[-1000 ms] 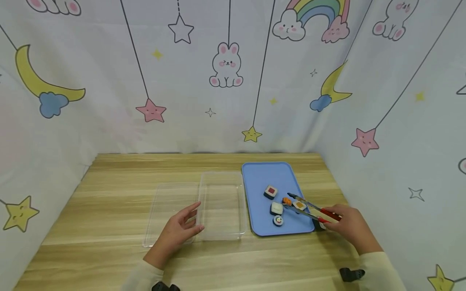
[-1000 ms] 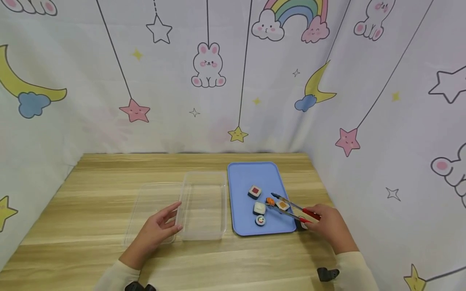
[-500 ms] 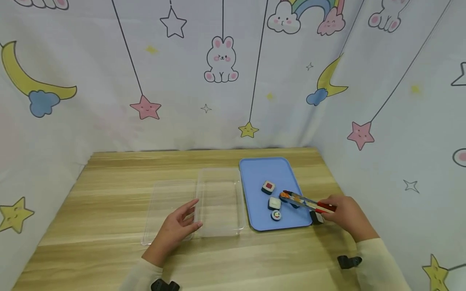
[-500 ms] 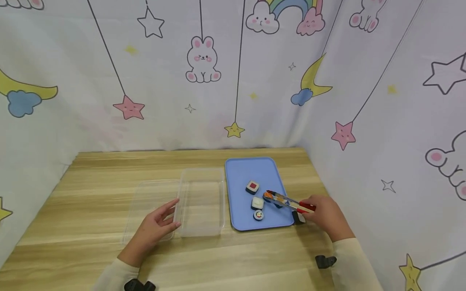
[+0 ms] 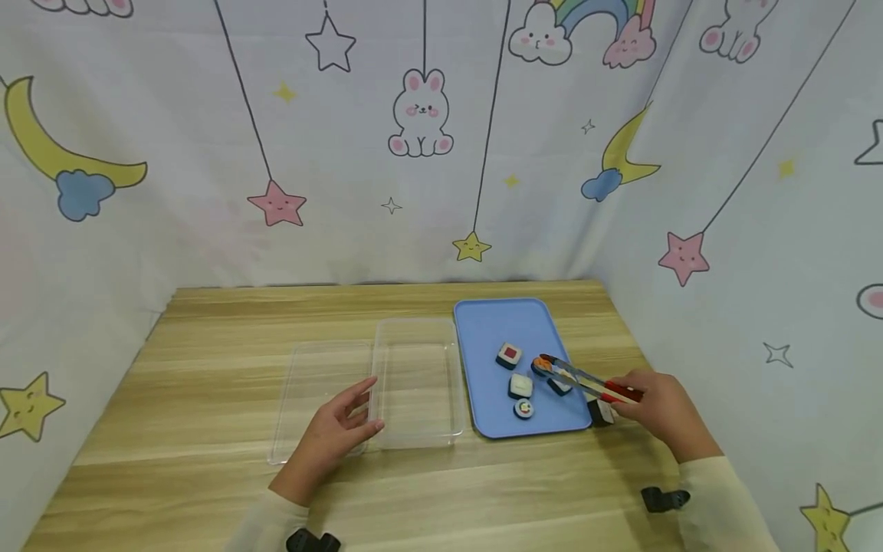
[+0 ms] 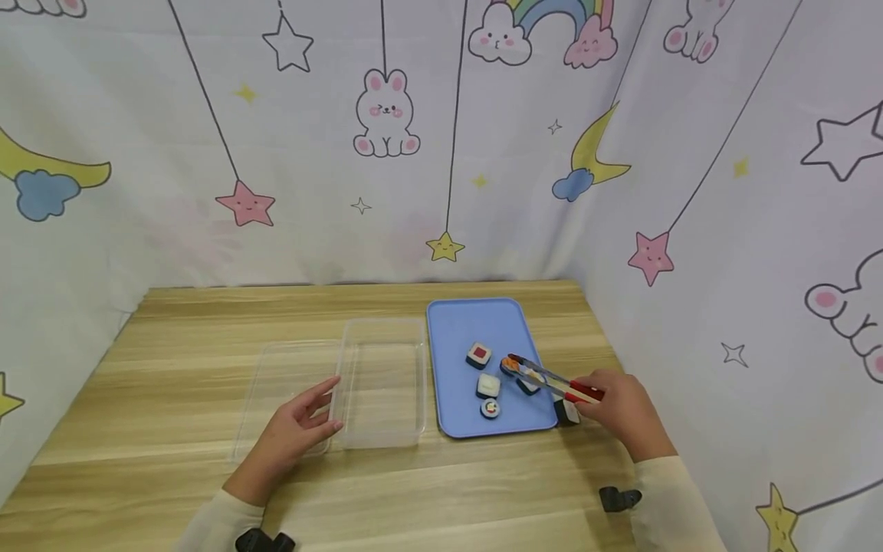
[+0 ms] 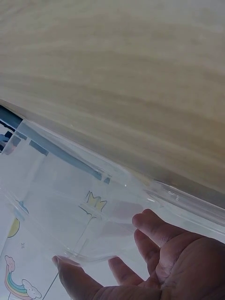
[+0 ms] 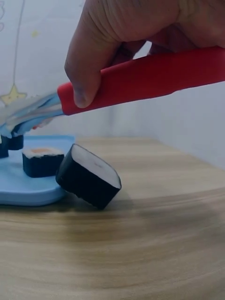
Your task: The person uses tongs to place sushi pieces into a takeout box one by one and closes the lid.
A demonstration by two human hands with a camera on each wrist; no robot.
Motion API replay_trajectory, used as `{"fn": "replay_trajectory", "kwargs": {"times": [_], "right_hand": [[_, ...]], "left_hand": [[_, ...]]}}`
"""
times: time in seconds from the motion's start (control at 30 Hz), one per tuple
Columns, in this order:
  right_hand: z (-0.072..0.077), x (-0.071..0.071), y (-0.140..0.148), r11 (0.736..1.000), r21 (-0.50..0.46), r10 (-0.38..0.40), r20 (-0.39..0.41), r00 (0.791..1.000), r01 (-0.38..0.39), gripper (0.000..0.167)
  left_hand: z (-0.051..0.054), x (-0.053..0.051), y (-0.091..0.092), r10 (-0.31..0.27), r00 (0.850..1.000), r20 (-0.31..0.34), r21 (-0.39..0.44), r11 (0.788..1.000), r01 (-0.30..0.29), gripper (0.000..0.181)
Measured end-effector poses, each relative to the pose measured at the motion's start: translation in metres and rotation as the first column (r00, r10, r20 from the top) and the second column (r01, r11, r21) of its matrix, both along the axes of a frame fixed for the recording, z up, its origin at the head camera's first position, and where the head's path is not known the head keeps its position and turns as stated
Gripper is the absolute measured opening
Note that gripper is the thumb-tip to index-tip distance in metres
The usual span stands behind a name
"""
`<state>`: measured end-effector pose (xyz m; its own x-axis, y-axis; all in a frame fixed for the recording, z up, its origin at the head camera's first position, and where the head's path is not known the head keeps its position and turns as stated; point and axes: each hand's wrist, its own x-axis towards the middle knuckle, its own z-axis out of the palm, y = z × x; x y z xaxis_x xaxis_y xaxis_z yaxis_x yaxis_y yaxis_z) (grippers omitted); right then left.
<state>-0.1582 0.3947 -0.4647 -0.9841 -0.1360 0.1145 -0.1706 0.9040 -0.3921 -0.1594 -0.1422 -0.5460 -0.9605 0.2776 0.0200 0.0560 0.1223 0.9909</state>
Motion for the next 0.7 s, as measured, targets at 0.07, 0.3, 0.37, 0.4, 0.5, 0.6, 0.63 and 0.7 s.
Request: {"fn": "replay_trajectory", "kwargs": {"times": [0.07,0.3,0.37,0.4,0.5,0.6,0.63,0.7], "right_hand": [[0.002,0.0,-0.001,1.0,-0.007,0.0,-0.015,1.0,0.0,0.029],[0.013,-0.005,-0.011,1.0,-0.007,0.027,-0.074,0.997,-0.028,0.029],[0.018,-0.008,-0.016,0.999,-0.008,0.041,-0.073,0.996,-0.042,0.029],[0.021,-0.01,-0.019,0.999,-0.012,0.046,-0.071,0.996,-0.047,0.03],[0.029,-0.017,-0.028,0.998,-0.021,0.066,-0.07,0.995,-0.067,0.03],[0.038,-0.026,-0.043,0.995,-0.042,0.093,-0.063,0.994,-0.096,0.03],[0.041,-0.03,-0.048,0.993,-0.045,0.105,-0.062,0.992,-0.108,0.031],[0.047,-0.038,-0.061,0.989,-0.054,0.134,-0.054,0.99,-0.137,0.031]], "left_hand": [[0.0,0.0,0.0,0.004,1.0,-0.003,-0.003,1.0,-0.004,0.075],[0.001,0.002,0.0,0.008,1.0,0.016,-0.009,1.0,-0.008,0.075],[0.002,0.002,0.001,0.011,1.0,0.022,-0.003,1.0,-0.011,0.075],[0.002,0.002,0.001,0.012,1.0,0.025,-0.002,1.0,-0.012,0.076],[0.002,0.002,0.001,0.015,0.999,0.032,-0.002,1.0,-0.015,0.076],[0.003,0.002,0.001,0.016,0.999,0.042,0.003,1.0,-0.016,0.076],[0.003,0.002,0.001,0.016,0.999,0.045,0.01,1.0,-0.017,0.076],[0.002,0.003,0.001,0.02,0.998,0.053,0.021,1.0,-0.021,0.076]]}}
